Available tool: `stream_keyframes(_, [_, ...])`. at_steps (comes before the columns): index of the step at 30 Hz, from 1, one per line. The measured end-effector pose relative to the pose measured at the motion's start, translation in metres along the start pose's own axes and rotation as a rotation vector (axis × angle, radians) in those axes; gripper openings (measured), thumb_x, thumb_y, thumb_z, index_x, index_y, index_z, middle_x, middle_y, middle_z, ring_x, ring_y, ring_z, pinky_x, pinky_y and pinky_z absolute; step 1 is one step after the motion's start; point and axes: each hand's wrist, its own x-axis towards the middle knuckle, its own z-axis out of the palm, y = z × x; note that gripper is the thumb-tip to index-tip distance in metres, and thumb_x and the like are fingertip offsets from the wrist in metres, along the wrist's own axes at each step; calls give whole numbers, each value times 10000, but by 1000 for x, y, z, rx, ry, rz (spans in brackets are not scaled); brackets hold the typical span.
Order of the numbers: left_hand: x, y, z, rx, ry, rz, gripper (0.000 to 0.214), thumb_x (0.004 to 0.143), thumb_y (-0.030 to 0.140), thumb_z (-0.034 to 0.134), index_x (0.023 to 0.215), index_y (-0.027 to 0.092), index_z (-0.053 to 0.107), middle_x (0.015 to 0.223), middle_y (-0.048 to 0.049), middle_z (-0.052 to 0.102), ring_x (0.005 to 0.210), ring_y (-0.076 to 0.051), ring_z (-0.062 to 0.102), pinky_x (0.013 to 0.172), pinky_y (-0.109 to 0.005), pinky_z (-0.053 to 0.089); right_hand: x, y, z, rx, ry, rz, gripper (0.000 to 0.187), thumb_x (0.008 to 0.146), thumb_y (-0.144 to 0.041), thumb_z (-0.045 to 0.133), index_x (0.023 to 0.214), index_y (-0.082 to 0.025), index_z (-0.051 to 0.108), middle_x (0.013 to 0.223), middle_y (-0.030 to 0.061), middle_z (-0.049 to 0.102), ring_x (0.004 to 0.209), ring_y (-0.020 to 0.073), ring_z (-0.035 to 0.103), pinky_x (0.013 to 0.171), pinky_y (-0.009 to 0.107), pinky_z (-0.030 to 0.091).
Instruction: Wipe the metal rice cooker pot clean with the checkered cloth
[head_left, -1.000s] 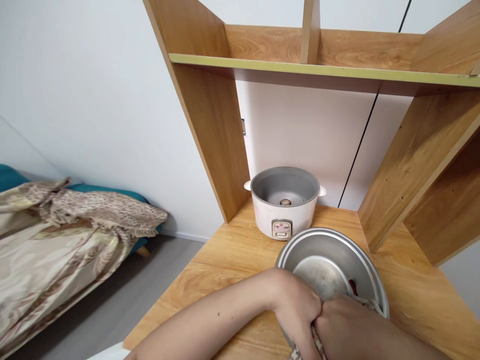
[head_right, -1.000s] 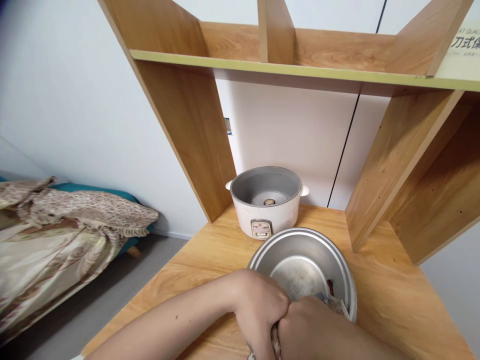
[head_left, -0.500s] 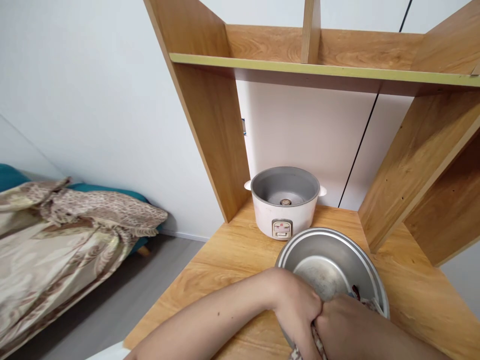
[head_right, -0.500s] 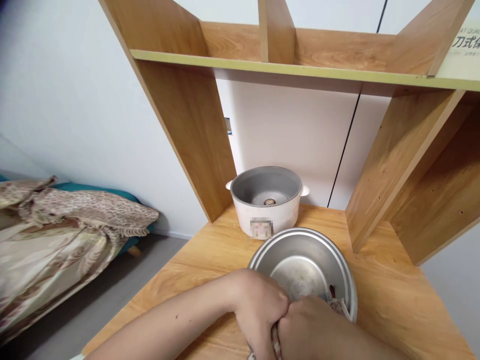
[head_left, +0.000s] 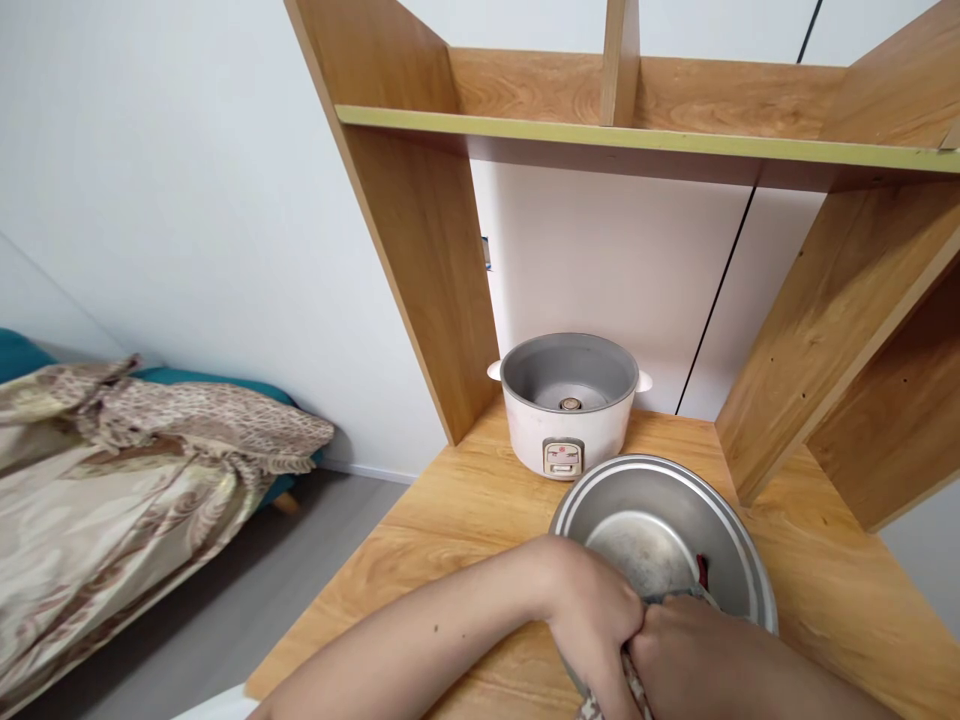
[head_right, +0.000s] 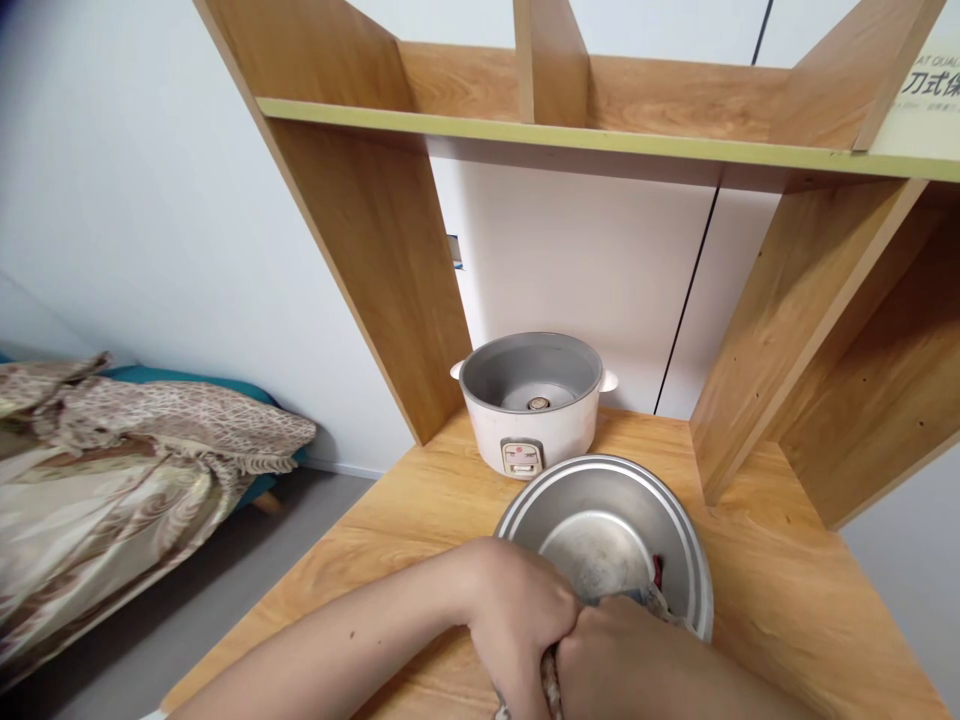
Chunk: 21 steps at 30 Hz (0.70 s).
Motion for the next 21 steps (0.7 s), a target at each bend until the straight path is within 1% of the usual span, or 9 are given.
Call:
stream_keyframes(3, [2,-2,2,-2,7,3,570,554,539,1013,455,301,504,445,53,518,524,-212,568,620,-345,503,0,1,1,12,8,2,360,970,-474,760,1239,-287,910,1209,62,916,961,264,823,800,306,588])
stream_keyframes(6, [3,-4,3,-24,24,22,546,552,568,1005,469,297,538,471,49,562,542,-210,590,609,-332,499,2,-2,-1,-23,-3,-6,331,971,-490,763,1163,-271,918,1152,72,919,938,272,820,825,314,591])
stream_keyframes(9, [3,-5,2,-20,11,14,552,537,593,1002,469,299,540,481,46,568,561,-217,604,611,-335,501,2,-5,-4,-64,-6,-14,277,963,-447,758,1088,-260,919,1101,72,919,919,274,819,835,315,587])
stream_keyframes(11, [3,-4,1,-18,3,2,546,534,594,1000,469,302,543,481,47,563,559,-222,603,623,-345,504,2,-6,-4,-72,3,-15,262,961,-422,752,1084,-261,917,1082,65,919,905,269,815,826,313,583])
stream_keyframes(14, [1,-3,0,-13,-14,-13,529,538,585,999,473,304,556,497,41,575,584,-234,612,671,-364,520,2,-5,-3,-80,14,-11,266,963,-431,749,1083,-265,918,1065,57,920,881,261,806,805,311,577])
stream_keyframes(17, [1,-2,0,5,-18,-27,558,546,623,989,457,308,537,498,30,576,613,-242,618,709,-371,533,0,-6,-5,-80,17,3,269,966,-438,752,1069,-258,924,1054,67,919,875,262,804,796,314,572])
stream_keyframes(21, [0,-1,0,4,-14,-27,587,529,655,984,450,307,518,480,37,556,593,-232,612,670,-353,522,-1,-7,-7,-68,-1,28,272,958,-430,764,1094,-263,931,1056,75,920,877,268,802,791,320,569])
